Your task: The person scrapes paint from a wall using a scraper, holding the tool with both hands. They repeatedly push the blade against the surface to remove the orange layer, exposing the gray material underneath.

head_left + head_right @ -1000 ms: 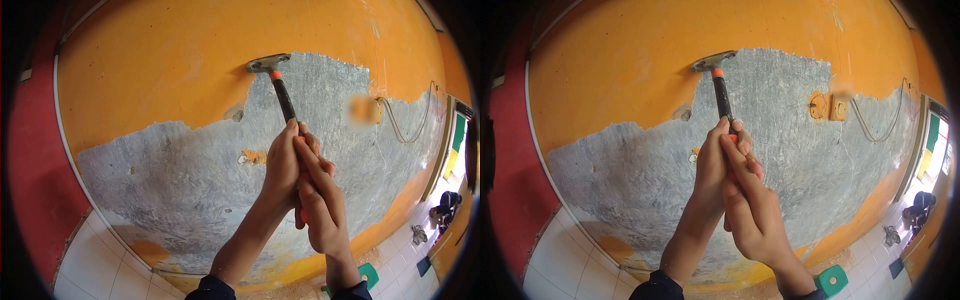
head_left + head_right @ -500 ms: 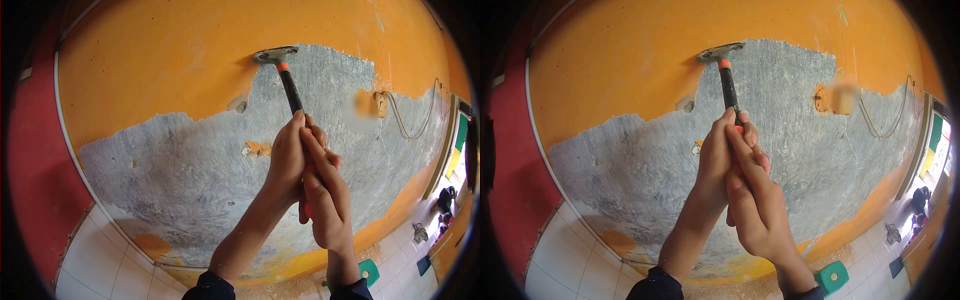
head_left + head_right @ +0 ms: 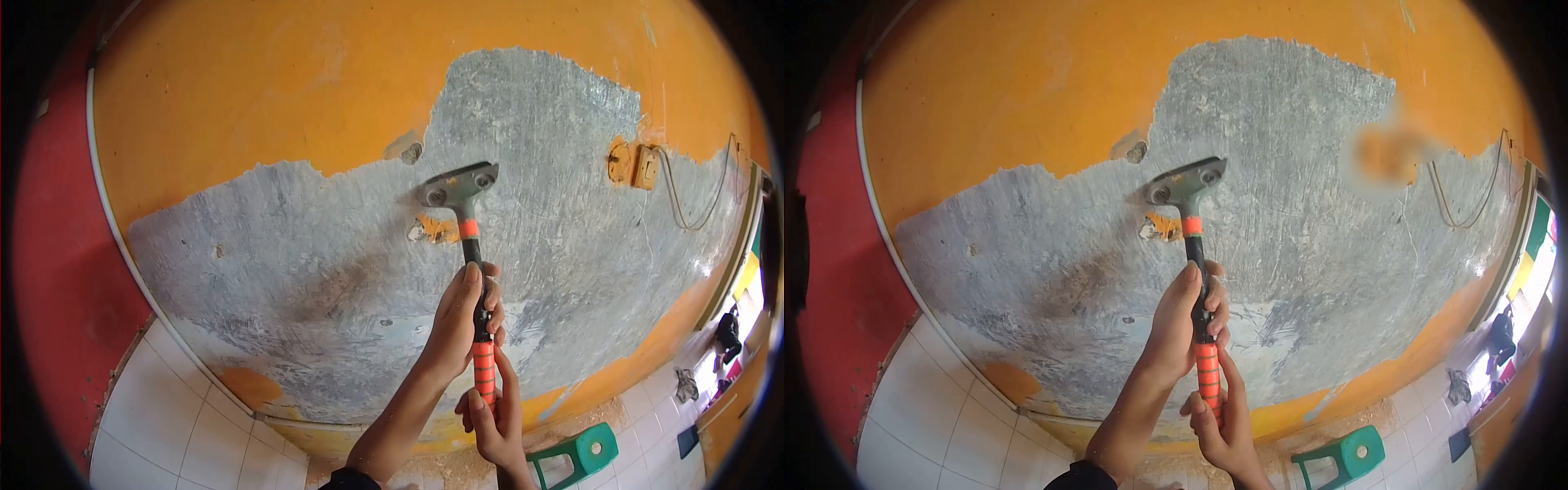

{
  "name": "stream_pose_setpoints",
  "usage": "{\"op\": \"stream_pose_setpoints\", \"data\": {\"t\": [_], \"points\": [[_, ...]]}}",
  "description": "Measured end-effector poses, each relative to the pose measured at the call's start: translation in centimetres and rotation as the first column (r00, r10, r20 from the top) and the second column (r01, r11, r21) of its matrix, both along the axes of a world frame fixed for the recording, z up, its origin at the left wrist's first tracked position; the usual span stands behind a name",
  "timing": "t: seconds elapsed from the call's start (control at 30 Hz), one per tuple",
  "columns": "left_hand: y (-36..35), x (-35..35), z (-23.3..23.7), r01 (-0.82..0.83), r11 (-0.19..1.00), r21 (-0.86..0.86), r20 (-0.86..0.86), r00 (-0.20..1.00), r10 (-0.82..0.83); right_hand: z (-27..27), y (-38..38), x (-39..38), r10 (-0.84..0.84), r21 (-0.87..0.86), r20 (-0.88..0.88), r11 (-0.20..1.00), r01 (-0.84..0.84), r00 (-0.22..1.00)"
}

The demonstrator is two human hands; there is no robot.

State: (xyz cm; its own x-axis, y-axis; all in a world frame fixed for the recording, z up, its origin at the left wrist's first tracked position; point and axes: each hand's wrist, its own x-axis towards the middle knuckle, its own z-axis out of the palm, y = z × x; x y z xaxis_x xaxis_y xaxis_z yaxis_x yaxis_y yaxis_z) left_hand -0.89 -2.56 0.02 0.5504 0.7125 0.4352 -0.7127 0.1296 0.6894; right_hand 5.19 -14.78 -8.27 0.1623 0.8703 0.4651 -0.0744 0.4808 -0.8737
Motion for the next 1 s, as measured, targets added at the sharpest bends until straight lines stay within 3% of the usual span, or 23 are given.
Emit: {"op": "stream_pose_setpoints", "data": {"t": [0.17, 0.23, 0.3, 0.37, 0.5, 0.57, 0.7, 0.73, 0.77, 0.83, 1.0], "points": [[1.2, 0.4, 0.0, 0.046, 0.999, -0.002, 0.081, 0.996, -0.045, -1.4, 1.7, -0.3, -0.145, 0.029, -0.038, 0.989, 0.146, 0.989], [1.6, 0.4, 0.5, 0.064, 0.997, 0.041, 0.080, 0.995, -0.067, -2.8, 2.6, -0.3, -0.278, 0.226, 0.053, 0.939, 0.259, 0.959], [2.2, 0.5, 0.7, 0.080, 0.996, 0.051, 0.084, 0.993, -0.084, -3.5, 3.5, 0.2, -0.336, 0.211, 0.142, 0.929, 0.303, 0.931], [2.6, 0.7, 0.8, 0.086, 0.991, 0.098, 0.105, 0.990, -0.096, -2.7, 5.0, 0.1, -0.724, 0.568, 0.302, 0.659, 0.492, 0.620], [3.1, 0.6, 1.1, 0.134, 0.984, 0.116, 0.161, 0.975, -0.152, -2.7, 5.2, 0.4, -0.766, 0.602, 0.226, 0.595, 0.532, 0.601], [3.1, 0.3, 1.1, 0.160, 0.981, 0.108, 0.150, 0.973, -0.175, -2.9, 3.9, 0.8, -0.631, 0.371, 0.311, 0.769, 0.520, 0.711], [4.0, 0.2, 1.0, 0.289, 0.938, 0.191, 0.102, 0.945, -0.312, -3.9, 3.7, 0.1, -0.798, 0.502, 0.281, 0.595, 0.628, 0.532], [4.2, 0.2, 0.9, 0.311, 0.927, 0.209, 0.101, 0.936, -0.336, -3.7, 4.4, 0.2, -0.897, 0.626, 0.309, 0.441, 0.643, 0.315], [4.3, 0.2, 1.0, 0.317, 0.924, 0.214, 0.105, 0.933, -0.344, -3.2, 4.3, -0.1, -0.901, 0.631, 0.308, 0.434, 0.643, 0.306], [4.2, 0.1, 1.2, 0.299, 0.927, 0.228, 0.125, 0.935, -0.333, -2.1, 3.2, -0.9, -0.736, 0.439, 0.306, 0.672, 0.596, 0.604], [4.2, 0.0, 1.0, 0.321, 0.913, 0.252, 0.103, 0.929, -0.356, -1.9, 3.3, -1.5, -0.777, 0.503, 0.237, 0.611, 0.611, 0.583]]}}
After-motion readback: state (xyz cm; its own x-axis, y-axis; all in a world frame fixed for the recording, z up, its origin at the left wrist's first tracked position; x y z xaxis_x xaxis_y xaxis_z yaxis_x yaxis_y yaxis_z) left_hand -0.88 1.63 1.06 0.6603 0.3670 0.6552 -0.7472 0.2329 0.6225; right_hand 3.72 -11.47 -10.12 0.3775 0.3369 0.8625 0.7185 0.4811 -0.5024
